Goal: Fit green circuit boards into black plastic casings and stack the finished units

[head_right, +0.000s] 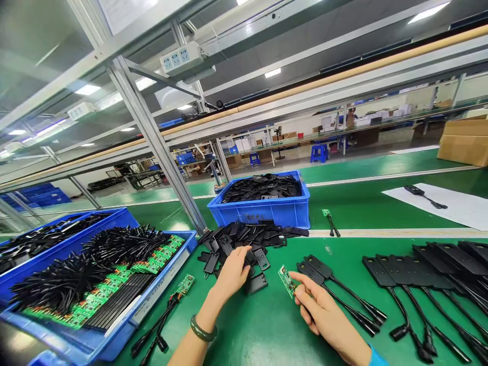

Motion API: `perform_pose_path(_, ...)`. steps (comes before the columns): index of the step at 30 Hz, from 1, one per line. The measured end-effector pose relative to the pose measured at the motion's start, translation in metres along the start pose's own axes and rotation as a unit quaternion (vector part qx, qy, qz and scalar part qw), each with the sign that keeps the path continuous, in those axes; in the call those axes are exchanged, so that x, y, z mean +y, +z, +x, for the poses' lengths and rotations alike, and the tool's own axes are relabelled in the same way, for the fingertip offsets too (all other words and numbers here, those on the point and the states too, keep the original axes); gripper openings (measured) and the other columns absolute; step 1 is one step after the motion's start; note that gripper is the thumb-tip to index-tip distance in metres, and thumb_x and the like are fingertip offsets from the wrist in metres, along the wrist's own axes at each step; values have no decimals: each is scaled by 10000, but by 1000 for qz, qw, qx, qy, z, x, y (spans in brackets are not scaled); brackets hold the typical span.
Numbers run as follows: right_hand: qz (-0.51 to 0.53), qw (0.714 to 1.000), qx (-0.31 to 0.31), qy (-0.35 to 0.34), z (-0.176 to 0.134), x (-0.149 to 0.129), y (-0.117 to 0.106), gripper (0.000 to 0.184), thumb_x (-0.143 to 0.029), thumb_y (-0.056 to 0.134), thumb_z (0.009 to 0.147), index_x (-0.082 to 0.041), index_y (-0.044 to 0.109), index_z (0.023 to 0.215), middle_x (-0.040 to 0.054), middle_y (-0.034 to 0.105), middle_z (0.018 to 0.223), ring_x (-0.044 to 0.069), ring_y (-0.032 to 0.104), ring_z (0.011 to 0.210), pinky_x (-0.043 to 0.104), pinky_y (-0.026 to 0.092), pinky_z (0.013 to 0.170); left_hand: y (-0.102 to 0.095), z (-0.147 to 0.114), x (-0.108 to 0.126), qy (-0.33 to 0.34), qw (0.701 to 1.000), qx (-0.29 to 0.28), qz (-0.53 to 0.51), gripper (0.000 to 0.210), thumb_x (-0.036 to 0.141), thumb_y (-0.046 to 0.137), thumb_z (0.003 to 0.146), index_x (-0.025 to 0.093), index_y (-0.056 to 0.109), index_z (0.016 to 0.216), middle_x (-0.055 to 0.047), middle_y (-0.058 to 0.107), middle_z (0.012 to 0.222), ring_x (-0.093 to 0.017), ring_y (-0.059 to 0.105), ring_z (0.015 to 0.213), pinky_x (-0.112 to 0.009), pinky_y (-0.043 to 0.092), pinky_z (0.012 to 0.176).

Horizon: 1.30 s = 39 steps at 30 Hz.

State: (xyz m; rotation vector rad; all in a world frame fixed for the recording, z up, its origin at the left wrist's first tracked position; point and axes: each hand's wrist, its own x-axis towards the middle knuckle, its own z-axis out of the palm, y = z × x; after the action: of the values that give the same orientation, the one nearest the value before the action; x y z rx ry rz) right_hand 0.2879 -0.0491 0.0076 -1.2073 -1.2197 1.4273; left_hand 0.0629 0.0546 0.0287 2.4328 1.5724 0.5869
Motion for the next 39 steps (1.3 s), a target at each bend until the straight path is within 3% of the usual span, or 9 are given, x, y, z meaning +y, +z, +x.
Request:
perform_pose_path(4,-61,996,26,-61,5,8,-7,550,-699,432,808,-211,420,1059,-25,443,765,76,337,490,207,258,410,3,-8,-5,-30,999,-9,-13,343,328,599,820,114,561,1086,-150,570,1084,-299,506,1042,-438,408,916)
perform_pose_path(7,-152,981,59,-104,5,14,-11,405,-578,404,882,-209,456,1040,-23,434,734,117,407,575,241,346,504,-1,-19,-5,-2,995,-70,-64,462,476,713,693,175,573,1014,-81,564,1017,-257,517,973,-373,434,843)
perform_pose_path(11,-290,936,103,-171,2,15,-11,265,-439,385,930,-224,483,1050,-1,485,780,140,438,615,270,384,561,-1,-30,4,21,980,-183,-78,521,326,838,495,175,593,930,-61,559,952,-262,511,914,-351,421,770)
perform_pose_path(17,-352,897,76,-257,-4,15,-4,145,-294,376,956,-249,497,1022,20,513,939,133,546,729,255,453,631,16,-34,30,56,961,-128,-238,356,114,708,619,200,605,949,-4,586,920,-172,516,851,-282,378,762)
perform_pose_path(20,-362,893,66,-259,-6,16,-1,125,-260,394,946,-250,502,1008,11,512,912,122,548,687,244,455,602,29,-37,41,-3,899,-122,-421,407,193,810,560,175,635,928,-6,582,855,-146,510,743,-261,378,658)
perform_pose_path(24,-342,904,79,-245,-8,15,-1,78,-272,461,922,-245,516,971,-12,510,809,110,507,583,224,425,499,43,-40,52,-97,725,-149,-665,516,206,876,475,133,622,917,-4,612,759,-115,542,670,-234,419,632)
perform_pose_path(30,-307,918,89,-235,-7,13,-1,94,-296,502,919,-242,534,989,-6,530,839,101,519,598,202,436,492,46,-43,63,-135,607,-138,-771,554,192,865,555,140,617,1047,-80,664,992,-155,613,879,-254,479,793)
perform_pose_path(33,-303,913,101,-252,-7,12,-1,99,-289,508,918,-235,547,992,3,533,850,102,523,609,203,443,502,48,-45,67,-155,576,-137,-791,584,183,851,587,159,573,1101,-103,663,1053,-183,635,898,-298,510,799)
perform_pose_path(39,-313,907,92,-265,-8,11,-1,146,-258,509,914,-226,567,1043,20,534,863,105,530,606,212,447,500,49,-46,69,-160,574,-123,-794,511,174,819,635,150,574,1083,-114,644,1106,-204,636,940,-340,528,835)
